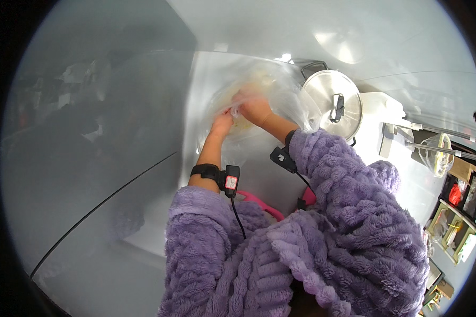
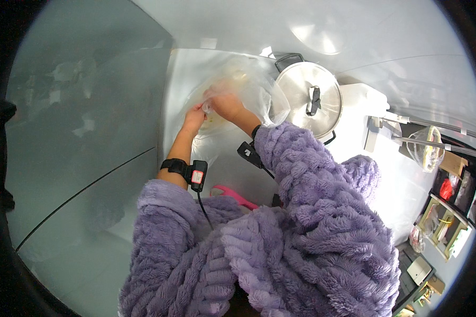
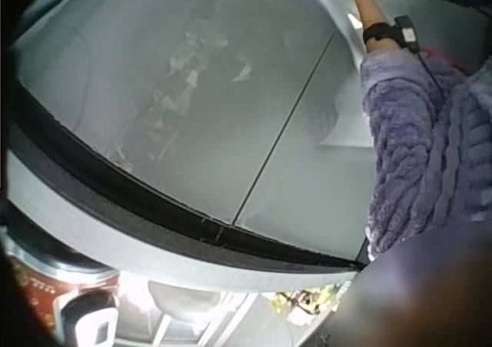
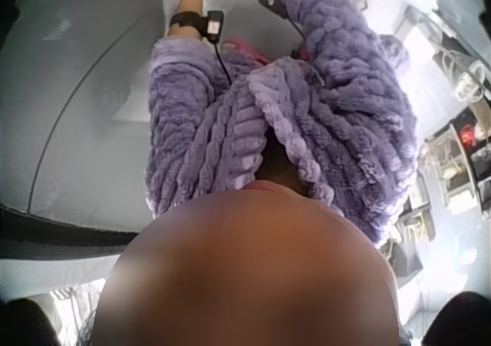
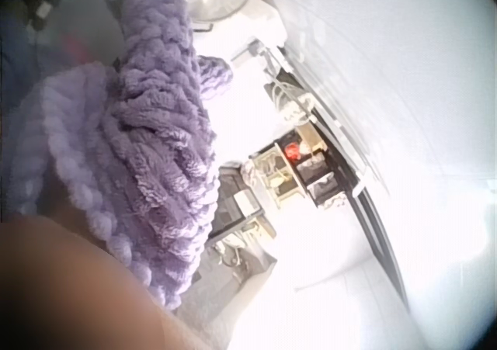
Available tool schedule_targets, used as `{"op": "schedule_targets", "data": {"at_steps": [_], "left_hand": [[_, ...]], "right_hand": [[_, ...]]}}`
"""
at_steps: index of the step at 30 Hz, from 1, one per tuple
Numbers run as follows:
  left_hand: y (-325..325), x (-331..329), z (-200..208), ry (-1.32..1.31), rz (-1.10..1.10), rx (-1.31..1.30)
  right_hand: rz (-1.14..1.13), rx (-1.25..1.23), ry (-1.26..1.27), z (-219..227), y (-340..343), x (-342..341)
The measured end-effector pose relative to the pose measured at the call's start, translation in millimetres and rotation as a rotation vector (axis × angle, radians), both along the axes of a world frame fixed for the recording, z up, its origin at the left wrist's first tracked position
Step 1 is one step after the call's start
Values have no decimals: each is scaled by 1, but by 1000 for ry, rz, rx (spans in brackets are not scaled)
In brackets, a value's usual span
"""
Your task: The person transfers food from a bowl into a plastic bag, then moves to the sink to wash their hands. They turn on the tap, apply soap, lather, rinse, and dry their hands with a cloth.
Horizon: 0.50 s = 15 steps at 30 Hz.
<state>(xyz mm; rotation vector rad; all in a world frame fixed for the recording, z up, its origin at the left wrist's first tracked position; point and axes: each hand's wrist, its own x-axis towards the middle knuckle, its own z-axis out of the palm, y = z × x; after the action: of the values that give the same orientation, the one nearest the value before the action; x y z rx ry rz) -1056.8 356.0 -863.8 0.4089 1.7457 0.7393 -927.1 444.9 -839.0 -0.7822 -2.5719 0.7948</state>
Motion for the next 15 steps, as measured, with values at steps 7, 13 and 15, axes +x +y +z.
{"op": "schedule_targets", "data": {"at_steps": [7, 13, 15], "left_hand": [[3, -4, 24, 367, -348, 51], [9, 9, 36, 910, -596, -72], [10, 18, 44, 856, -618, -257]], "right_hand": [[-115, -199, 19, 6, 2, 10], [-229, -377, -236, 27, -6, 36], [-209, -438, -404, 49, -17, 41]]}}
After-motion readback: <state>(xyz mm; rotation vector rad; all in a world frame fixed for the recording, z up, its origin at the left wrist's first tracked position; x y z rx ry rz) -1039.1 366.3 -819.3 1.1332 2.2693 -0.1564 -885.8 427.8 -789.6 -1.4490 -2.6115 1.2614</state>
